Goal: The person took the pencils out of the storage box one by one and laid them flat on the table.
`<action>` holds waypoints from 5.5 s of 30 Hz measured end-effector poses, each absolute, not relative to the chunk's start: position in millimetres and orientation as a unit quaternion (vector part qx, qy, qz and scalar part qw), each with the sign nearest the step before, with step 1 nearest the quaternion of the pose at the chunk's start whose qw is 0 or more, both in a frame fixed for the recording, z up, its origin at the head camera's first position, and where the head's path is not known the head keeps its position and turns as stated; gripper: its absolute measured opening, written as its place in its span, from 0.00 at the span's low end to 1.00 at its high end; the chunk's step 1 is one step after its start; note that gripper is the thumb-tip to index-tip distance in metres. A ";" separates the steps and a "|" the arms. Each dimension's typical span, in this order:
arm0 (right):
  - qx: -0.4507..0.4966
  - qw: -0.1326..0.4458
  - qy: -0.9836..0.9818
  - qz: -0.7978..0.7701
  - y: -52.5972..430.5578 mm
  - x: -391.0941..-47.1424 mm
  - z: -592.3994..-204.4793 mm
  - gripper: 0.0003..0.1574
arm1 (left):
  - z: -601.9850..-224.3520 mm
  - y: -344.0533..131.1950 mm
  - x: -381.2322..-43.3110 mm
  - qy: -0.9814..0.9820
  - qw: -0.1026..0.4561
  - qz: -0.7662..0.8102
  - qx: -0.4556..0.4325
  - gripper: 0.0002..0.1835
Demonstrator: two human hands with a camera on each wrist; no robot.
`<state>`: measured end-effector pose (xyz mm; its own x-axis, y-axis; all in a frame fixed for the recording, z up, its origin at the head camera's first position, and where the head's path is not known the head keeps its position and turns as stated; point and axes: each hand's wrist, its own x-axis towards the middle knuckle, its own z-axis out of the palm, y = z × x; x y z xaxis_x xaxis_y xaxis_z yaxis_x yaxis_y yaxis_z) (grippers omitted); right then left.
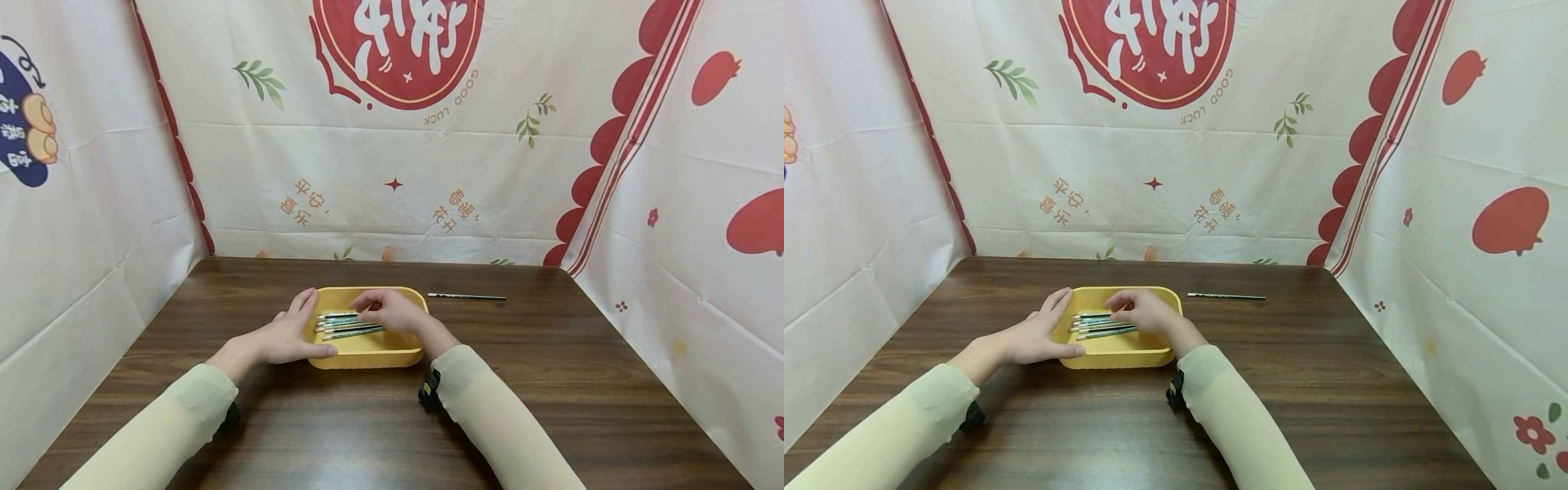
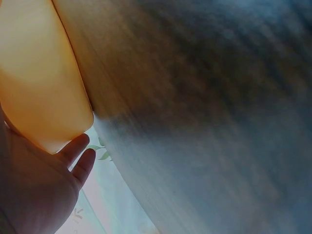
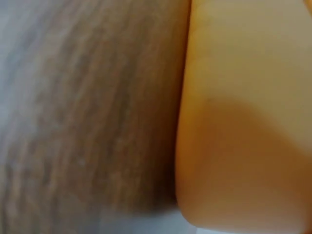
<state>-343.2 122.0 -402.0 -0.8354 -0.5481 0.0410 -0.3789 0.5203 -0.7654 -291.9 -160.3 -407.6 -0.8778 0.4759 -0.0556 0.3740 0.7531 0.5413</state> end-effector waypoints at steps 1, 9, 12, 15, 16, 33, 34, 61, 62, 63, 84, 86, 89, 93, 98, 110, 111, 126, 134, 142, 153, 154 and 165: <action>-0.269 0.108 0.865 -0.410 121.7 -342.4 -402.3 0.15 | -407.7 -160.0 -291.8 0.931 0.095 0.267 0.229 0.74; -0.296 0.138 0.865 -0.380 121.3 -341.3 -405.7 0.13 | -408.2 -160.2 -290.2 0.932 0.096 0.265 0.227 0.73; -0.306 0.140 0.869 -0.364 121.6 -342.3 -406.8 0.12 | -407.6 -159.9 -290.2 0.932 0.094 0.264 0.229 0.74; -0.311 0.138 0.876 -0.343 122.2 -344.0 -408.1 0.12 | -407.4 -159.6 -290.7 0.933 0.092 0.261 0.231 0.73; -0.311 0.137 0.878 -0.337 122.4 -344.3 -408.1 0.11 | -407.5 -159.6 -290.9 0.933 0.091 0.261 0.232 0.73; -0.359 0.088 0.900 -0.230 122.6 -346.5 -408.7 0.09 | -408.9 -159.9 -291.8 0.932 0.093 0.264 0.231 0.74; -0.361 0.086 0.901 -0.226 122.5 -346.6 -408.7 0.09 | -408.9 -160.0 -291.9 0.932 0.092 0.264 0.232 0.74; -0.312 0.092 0.894 -0.308 123.8 -342.9 -408.2 0.15 | -407.9 -159.6 -292.2 0.933 0.088 0.256 0.236 0.74; -0.312 0.093 0.893 -0.312 123.9 -342.9 -408.3 0.17 | -408.0 -159.7 -292.2 0.933 0.089 0.256 0.236 0.74; -0.312 0.094 0.892 -0.315 124.0 -342.7 -408.3 0.18 | -407.9 -159.7 -292.0 0.933 0.089 0.256 0.235 0.73; -0.318 0.076 0.885 -0.332 127.6 -343.8 -388.2 0.16 | -408.5 -159.7 -292.1 0.932 0.088 0.259 0.239 0.73; -0.322 0.068 0.886 -0.327 130.5 -344.5 -382.8 0.17 | -408.4 -159.6 -292.3 0.932 0.089 0.259 0.237 0.73; -0.320 0.053 0.891 -0.317 136.5 -345.4 -374.8 0.17 | -407.8 -159.7 -292.4 0.932 0.091 0.260 0.235 0.72; -0.304 0.046 0.897 -0.319 147.9 -346.3 -366.0 0.17 | -407.1 -160.1 -292.4 0.932 0.093 0.260 0.233 0.73; -0.289 0.036 0.898 -0.329 166.6 -346.4 -355.9 0.16 | -405.9 -160.1 -291.6 0.932 0.093 0.260 0.235 0.74; -0.219 0.029 0.902 -0.370 214.7 -347.4 -352.9 0.17 | -406.1 -159.1 -290.9 0.931 0.086 0.255 0.246 0.74; -0.215 0.026 0.904 -0.368 219.2 -348.1 -354.0 0.17 | -406.0 -159.3 -290.9 0.931 0.086 0.255 0.245 0.74; -0.159 0.000 0.910 -0.383 283.9 -360.0 -370.3 0.17 | -405.6 -160.3 -291.3 0.932 0.090 0.254 0.241 0.75; -0.156 0.021 0.917 -0.366 303.8 -362.7 -385.6 0.17 | -406.4 -160.4 -291.8 0.932 0.091 0.255 0.239 0.74; -0.159 0.042 0.931 -0.325 317.1 -368.4 -400.5 0.16 | -406.8 -160.2 -290.9 0.933 0.092 0.255 0.237 0.74; -0.156 0.055 0.941 -0.294 322.3 -371.7 -412.5 0.16 | -405.8 -160.2 -290.0 0.932 0.093 0.259 0.236 0.74; -0.156 0.056 0.942 -0.292 322.6 -372.3 -412.6 0.16 | -405.7 -160.3 -289.8 0.932 0.093 0.259 0.236 0.74; -0.131 0.044 0.951 -0.278 315.6 -379.2 -414.3 0.17 | -406.1 -160.6 -289.8 0.934 0.093 0.257 0.231 0.74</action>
<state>-379.2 315.6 -414.3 -0.9618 -0.2734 -0.0118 -0.2240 0.8112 -0.5401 -289.8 -160.6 -406.1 -0.8756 0.4798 -0.0557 0.3839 0.7613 0.5225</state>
